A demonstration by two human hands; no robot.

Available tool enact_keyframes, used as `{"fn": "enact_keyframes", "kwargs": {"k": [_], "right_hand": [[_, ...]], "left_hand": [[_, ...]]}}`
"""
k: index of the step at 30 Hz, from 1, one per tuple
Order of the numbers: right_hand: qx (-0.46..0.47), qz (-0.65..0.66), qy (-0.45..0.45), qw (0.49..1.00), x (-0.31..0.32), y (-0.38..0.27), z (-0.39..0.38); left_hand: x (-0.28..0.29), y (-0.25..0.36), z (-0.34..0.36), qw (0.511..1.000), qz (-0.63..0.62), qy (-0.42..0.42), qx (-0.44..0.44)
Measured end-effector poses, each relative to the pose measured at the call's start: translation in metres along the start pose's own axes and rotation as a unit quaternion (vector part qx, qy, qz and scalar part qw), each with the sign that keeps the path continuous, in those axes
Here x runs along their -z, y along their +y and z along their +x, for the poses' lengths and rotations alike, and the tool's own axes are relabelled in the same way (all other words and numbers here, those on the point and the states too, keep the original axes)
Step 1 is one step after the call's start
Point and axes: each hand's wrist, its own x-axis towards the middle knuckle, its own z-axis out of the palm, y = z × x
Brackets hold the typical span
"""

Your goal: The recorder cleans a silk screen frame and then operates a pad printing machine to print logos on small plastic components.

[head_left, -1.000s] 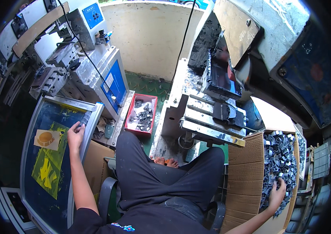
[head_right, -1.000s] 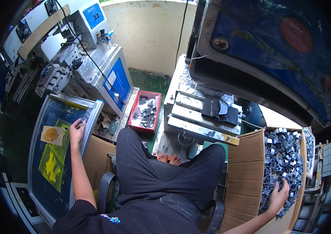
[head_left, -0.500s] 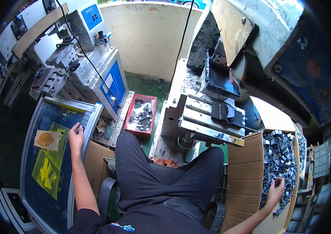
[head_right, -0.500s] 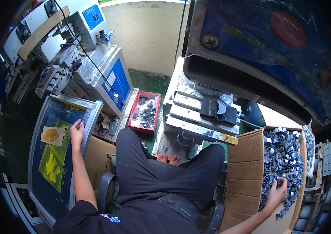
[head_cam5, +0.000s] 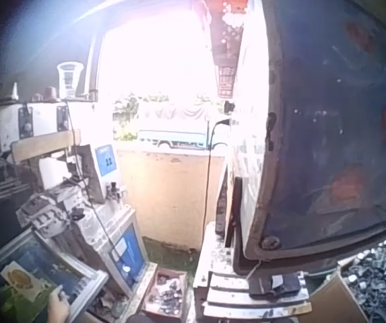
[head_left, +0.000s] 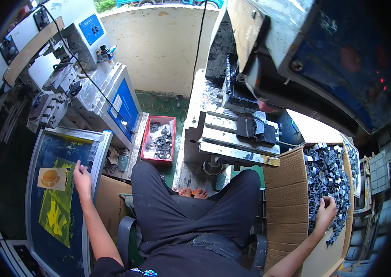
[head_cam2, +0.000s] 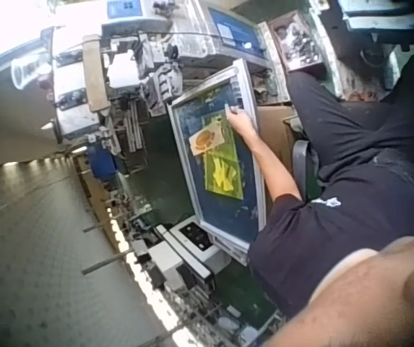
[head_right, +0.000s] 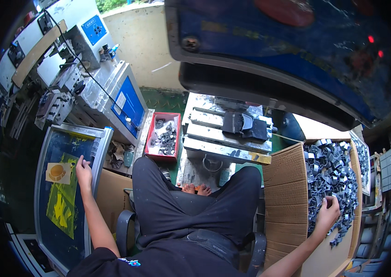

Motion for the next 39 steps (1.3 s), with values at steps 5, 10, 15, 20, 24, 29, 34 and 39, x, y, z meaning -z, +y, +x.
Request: {"fn": "enact_keyframes", "kwargs": {"k": [5, 10, 15, 20, 24, 29, 34, 39], "right_hand": [[-0.003, 0.056, 0.063, 0.996, -0.004, 0.009, 0.004], [0.004, 0.366, 0.085, 0.927, -0.001, -0.054, -0.004], [0.055, 0.389, 0.064, 0.917, 0.000, -0.128, -0.024], [0.125, 0.432, 0.023, 0.893, -0.007, -0.196, -0.041], [0.181, 0.483, 0.011, 0.857, -0.008, -0.226, -0.048], [0.227, 0.411, 0.027, 0.883, -0.008, -0.235, -0.042], [0.249, 0.418, 0.012, 0.874, -0.019, -0.250, -0.031], [0.244, 0.421, -0.035, 0.873, -0.020, -0.271, -0.028]], "left_hand": [[0.005, 0.055, -0.020, 0.991, -0.046, 0.098, -0.082], [-0.010, 0.199, -0.080, 0.947, -0.237, -0.098, -0.193], [-0.027, 0.328, -0.139, 0.816, -0.313, -0.138, -0.466], [-0.050, 0.391, -0.174, 0.811, -0.205, -0.225, -0.500], [-0.063, 0.409, -0.181, 0.822, -0.159, -0.220, -0.500], [-0.074, 0.415, -0.185, 0.838, -0.177, -0.238, -0.458], [-0.071, 0.420, -0.183, 0.843, -0.175, -0.258, -0.438], [-0.070, 0.417, -0.181, 0.841, -0.227, -0.236, -0.431]]}}
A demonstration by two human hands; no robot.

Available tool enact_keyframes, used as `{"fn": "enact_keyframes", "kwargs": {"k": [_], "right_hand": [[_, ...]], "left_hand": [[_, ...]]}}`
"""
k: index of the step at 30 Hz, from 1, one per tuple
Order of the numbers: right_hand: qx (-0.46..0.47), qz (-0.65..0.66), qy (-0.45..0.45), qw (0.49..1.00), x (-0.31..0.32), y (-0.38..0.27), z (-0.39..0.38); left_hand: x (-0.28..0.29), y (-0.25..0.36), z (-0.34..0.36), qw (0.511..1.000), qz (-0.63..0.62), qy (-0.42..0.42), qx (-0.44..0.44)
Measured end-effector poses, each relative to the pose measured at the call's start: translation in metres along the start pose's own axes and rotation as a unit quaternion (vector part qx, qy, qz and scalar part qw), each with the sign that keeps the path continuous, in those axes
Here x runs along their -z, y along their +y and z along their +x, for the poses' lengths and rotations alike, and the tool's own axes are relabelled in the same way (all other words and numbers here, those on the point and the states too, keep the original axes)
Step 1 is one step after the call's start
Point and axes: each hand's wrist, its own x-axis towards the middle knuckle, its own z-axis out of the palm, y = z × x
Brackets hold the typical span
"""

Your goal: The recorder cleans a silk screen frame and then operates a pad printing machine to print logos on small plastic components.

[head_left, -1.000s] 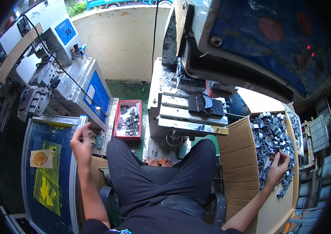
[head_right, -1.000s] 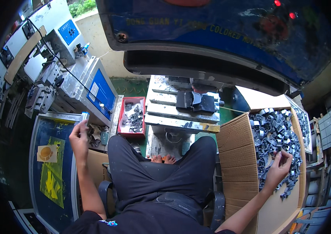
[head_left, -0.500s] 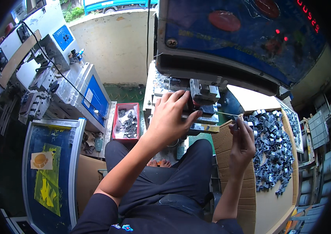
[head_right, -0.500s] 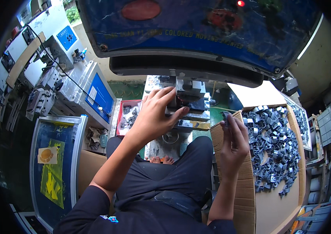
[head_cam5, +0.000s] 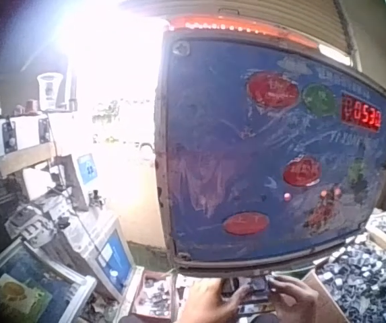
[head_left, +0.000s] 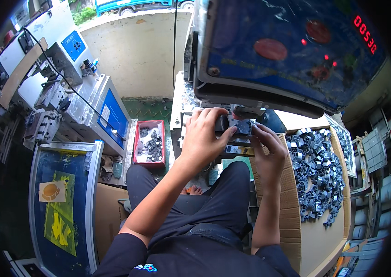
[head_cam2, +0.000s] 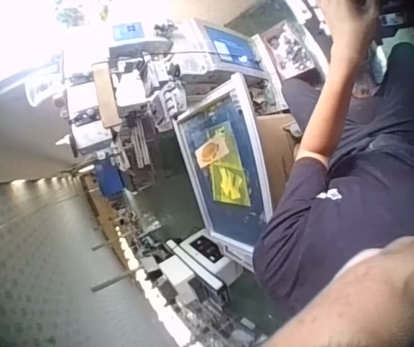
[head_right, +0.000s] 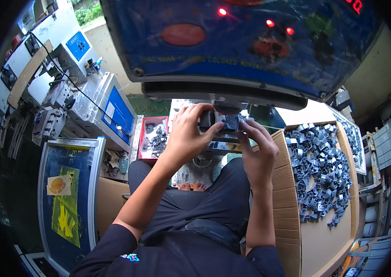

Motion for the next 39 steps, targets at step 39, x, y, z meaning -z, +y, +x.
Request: {"fn": "enact_keyframes", "kwargs": {"k": [39], "right_hand": [[0.036, -0.113, -0.212, 0.970, -0.011, -0.020, -0.022]], "left_hand": [[0.207, -0.144, -0.187, 0.887, -0.338, 0.216, 0.230]]}}
